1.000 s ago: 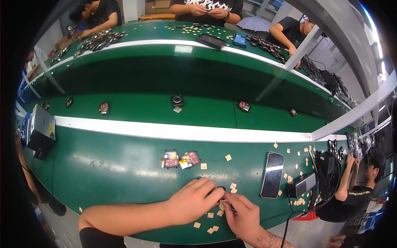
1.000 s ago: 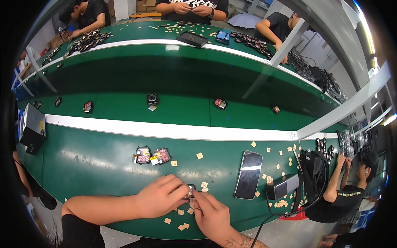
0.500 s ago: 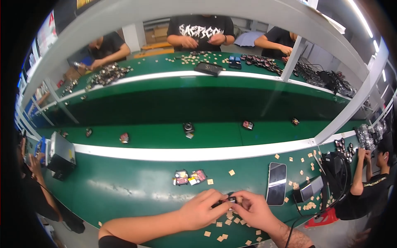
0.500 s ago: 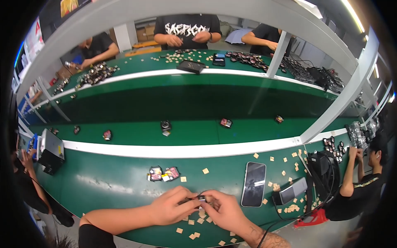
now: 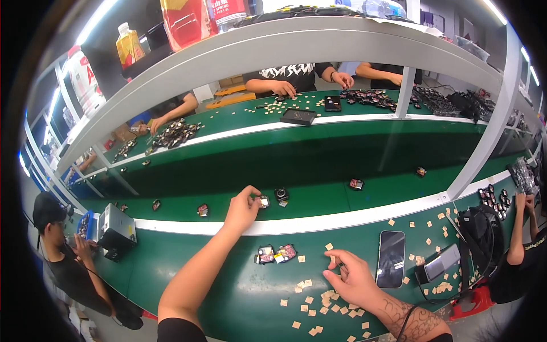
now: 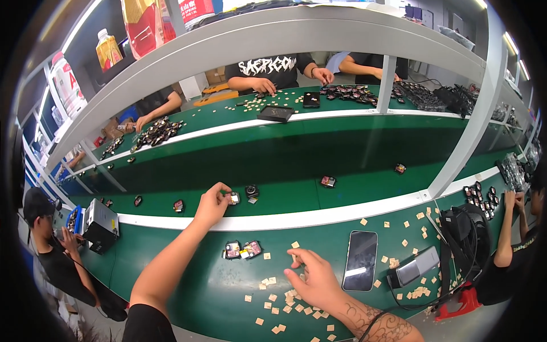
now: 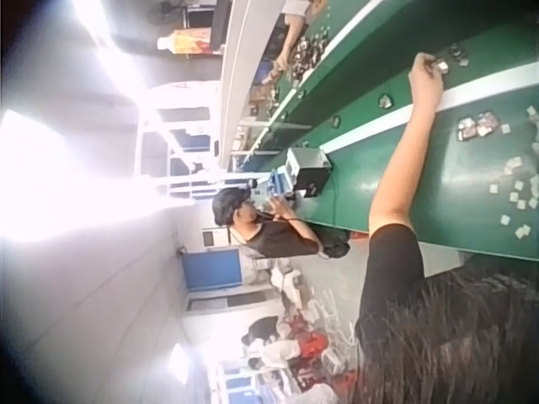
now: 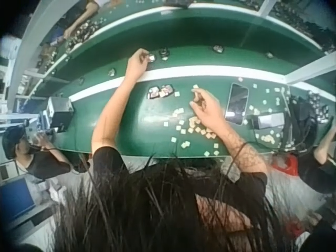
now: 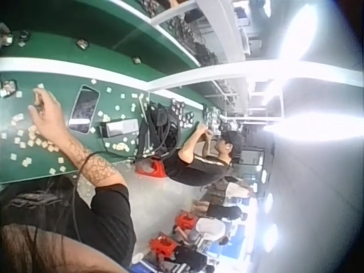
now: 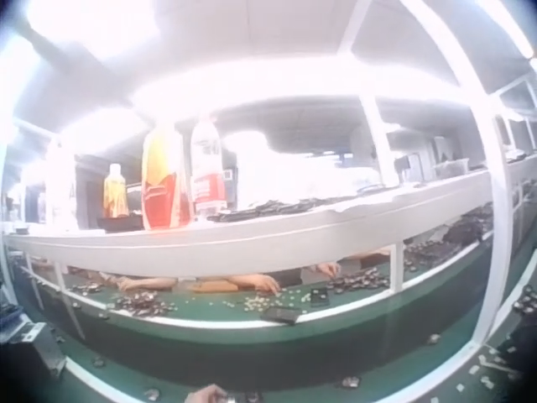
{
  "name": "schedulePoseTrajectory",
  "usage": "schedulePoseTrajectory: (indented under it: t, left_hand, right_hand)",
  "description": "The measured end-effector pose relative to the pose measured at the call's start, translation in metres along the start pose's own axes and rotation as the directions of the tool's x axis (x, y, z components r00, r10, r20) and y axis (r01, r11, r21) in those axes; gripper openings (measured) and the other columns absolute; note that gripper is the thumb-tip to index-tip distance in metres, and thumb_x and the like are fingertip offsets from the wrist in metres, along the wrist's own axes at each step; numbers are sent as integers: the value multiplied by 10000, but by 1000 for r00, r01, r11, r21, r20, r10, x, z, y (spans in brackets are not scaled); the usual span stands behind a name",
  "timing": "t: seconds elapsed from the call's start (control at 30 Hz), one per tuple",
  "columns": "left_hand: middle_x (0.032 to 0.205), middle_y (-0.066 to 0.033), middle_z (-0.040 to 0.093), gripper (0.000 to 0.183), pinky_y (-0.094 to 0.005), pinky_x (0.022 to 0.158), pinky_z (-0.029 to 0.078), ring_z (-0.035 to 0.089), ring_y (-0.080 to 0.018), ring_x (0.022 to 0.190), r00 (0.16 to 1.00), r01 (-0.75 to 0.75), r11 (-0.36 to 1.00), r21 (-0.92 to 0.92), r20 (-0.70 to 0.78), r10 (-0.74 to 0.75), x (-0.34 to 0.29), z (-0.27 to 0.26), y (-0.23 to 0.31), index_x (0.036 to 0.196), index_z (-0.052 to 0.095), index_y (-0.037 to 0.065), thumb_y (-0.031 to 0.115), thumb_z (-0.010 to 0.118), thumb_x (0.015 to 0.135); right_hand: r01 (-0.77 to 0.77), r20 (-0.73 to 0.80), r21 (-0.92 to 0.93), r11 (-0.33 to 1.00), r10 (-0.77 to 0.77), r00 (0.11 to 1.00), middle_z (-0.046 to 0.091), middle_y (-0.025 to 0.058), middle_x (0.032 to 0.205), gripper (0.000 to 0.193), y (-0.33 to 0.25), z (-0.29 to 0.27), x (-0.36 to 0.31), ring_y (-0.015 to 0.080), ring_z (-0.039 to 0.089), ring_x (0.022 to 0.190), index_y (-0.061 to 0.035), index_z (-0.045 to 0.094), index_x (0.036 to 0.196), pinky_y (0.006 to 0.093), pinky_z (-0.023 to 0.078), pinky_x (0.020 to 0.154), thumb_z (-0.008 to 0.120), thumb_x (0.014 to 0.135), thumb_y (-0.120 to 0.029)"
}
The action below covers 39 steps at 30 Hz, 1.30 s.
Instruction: Assembling small electronic sensor modules on a production line by applying components and labels.
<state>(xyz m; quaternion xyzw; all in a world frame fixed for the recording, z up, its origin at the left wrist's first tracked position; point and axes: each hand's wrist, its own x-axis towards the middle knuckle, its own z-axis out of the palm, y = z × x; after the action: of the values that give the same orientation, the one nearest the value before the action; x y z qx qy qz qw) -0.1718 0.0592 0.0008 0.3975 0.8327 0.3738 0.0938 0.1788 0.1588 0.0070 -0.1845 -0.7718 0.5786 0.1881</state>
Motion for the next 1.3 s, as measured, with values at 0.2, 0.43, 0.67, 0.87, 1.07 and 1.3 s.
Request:
schedulePoseTrajectory:
  t: [0.2, 0.43, 0.67, 0.87, 1.07, 1.3]
  left_hand:
    - [1316, -172, 633, 375, -523, 1016, 514, 585, -404, 1263, 960, -247, 860, 447, -9, 281, 22, 15, 7, 1295, 697, 161, 204, 766, 929]
    - [1307, -191, 622, 389, -498, 1064, 514, 601, -404, 1253, 886, -439, 833, 337, 314, 340, 52, 47, 41, 1365, 674, 134, 178, 725, 982]
    - [1293, -122, 664, 352, -375, 978, 551, 659, -213, 1160, 816, 22, 862, -507, 506, 277, 1, 51, 78, 1366, 639, 61, 310, 584, 1122]
    - [1360, -142, 662, 318, -361, 1076, 543, 646, -184, 1268, 724, 590, 473, -654, 688, 47, -105, 63, 91, 1415, 577, -26, 122, 468, 1156]
    - [1428, -174, 524, 596, -362, 1043, 564, 618, -260, 1307, 823, -89, 867, -490, 454, 341, -147, 48, 91, 1562, 450, -1, -83, 519, 975]
    - [1416, -226, 494, 741, -464, 1004, 562, 581, -417, 1241, 834, -333, 942, -37, 454, 313, -177, 15, 97, 1596, 387, 4, 52, 692, 922]
  right_hand:
    - [87, -44, -152, 985, -94, 995, 663, 147, 1023, 240, 7, -7, 2, 279, 636, 691, 6, 651, 1237, 366, 545, 673, 679, 1018, -87]
    - [99, 6, -182, 978, -99, 995, 692, 132, 839, 103, 2, -11, 2, 323, 658, 689, -14, 666, 1039, 395, 530, 643, 657, 1050, -116]
    - [-63, 16, -179, 982, 67, 998, 657, 130, 776, 102, -10, -18, 1, 319, 657, 672, -28, 647, 1059, 410, 511, 624, 640, 1063, -129]
    - [136, -70, -227, 964, -156, 985, 648, 187, 1061, 163, -8, -22, 8, 354, 689, 868, 20, 653, 1157, 412, 553, 755, 528, 1066, -33]
    - [96, 21, -336, 937, -95, 995, 612, 142, 1031, 228, -15, -18, 5, 332, 670, 846, -16, 659, 1258, 415, 559, 749, 560, 1053, -23]
    - [132, 112, -426, 895, -93, 989, 594, 121, 992, 223, -18, -7, 3, 317, 669, 827, -37, 707, 1219, 416, 574, 743, 656, 1002, -28]
